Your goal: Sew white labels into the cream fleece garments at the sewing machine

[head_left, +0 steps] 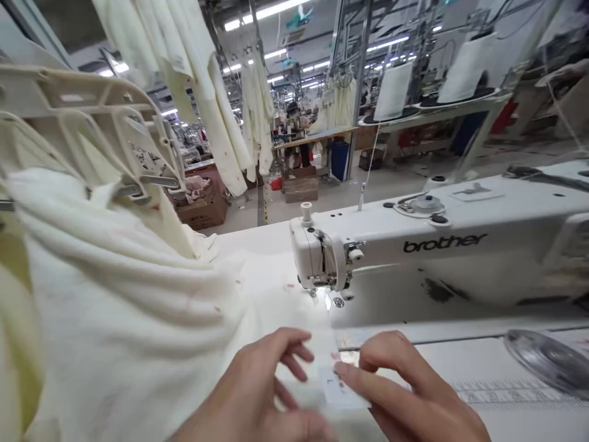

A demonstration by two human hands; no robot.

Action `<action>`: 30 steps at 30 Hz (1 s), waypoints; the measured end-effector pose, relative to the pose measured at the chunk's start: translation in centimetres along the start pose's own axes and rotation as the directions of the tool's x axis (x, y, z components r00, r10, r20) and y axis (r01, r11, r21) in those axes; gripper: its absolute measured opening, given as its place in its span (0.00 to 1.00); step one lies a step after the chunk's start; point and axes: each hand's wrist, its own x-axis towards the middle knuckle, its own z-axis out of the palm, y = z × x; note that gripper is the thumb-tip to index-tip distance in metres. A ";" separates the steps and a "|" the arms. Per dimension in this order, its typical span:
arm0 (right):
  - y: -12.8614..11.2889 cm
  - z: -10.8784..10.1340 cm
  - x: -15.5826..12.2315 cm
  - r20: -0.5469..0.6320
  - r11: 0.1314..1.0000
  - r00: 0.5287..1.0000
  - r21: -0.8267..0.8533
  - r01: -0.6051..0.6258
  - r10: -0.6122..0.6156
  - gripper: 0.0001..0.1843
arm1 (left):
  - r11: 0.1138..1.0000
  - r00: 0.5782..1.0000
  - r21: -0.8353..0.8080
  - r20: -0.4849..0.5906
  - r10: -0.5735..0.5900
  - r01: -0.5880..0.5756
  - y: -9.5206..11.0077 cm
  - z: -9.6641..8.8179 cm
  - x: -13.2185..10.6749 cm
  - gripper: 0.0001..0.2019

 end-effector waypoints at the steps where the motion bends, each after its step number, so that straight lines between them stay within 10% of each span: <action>1: 0.1 0.2 -0.5 0.011 0.999 0.999 -0.015 0.050 -0.050 0.19 | 0.976 0.982 -0.133 0.110 -0.156 0.170 0.0 -0.2 0.1 0.22; 3: 0.2 0.9 -1.5 0.015 0.997 0.997 -0.032 0.076 -0.075 0.19 | 0.854 0.906 -0.331 0.284 -0.315 0.401 0.1 -0.3 0.7 0.21; 6: -0.1 1.9 -1.9 -0.019 0.977 0.982 0.104 -0.187 0.190 0.17 | 0.799 0.915 -0.446 0.177 -0.362 0.402 0.2 0.2 1.4 0.23; 9: -0.7 2.3 -1.1 0.208 0.630 0.765 0.459 -0.627 0.610 0.11 | 0.851 0.937 -0.407 0.044 -0.346 0.333 -0.1 1.0 1.6 0.23; 12: -1.0 2.5 -0.5 0.491 0.261 0.587 0.581 -0.771 0.644 0.17 | 0.867 0.940 -0.371 0.055 -0.338 0.333 -0.8 1.3 1.5 0.22; 17: -0.9 2.7 -0.5 0.485 0.238 0.552 0.566 -0.790 0.678 0.20 | 0.948 0.961 -0.165 -0.003 -0.277 0.273 -1.4 1.4 1.3 0.15; 21: -0.3 3.2 -1.9 0.361 0.456 0.626 0.455 -0.765 0.691 0.15 | 0.953 0.954 -0.053 0.009 -0.299 0.299 -0.4 0.7 2.6 0.11; 25: 1.5 4.9 -5.5 0.070 0.936 0.934 -0.067 -0.347 0.351 0.12 | 0.859 0.988 0.491 -0.117 -0.101 0.146 -1.0 -0.2 5.9 0.07; 30: 3.6 6.5 -8.2 0.185 0.894 0.979 -0.447 0.004 0.088 0.16 | 0.745 0.996 0.665 -0.092 0.014 0.051 -6.4 -0.5 9.9 0.03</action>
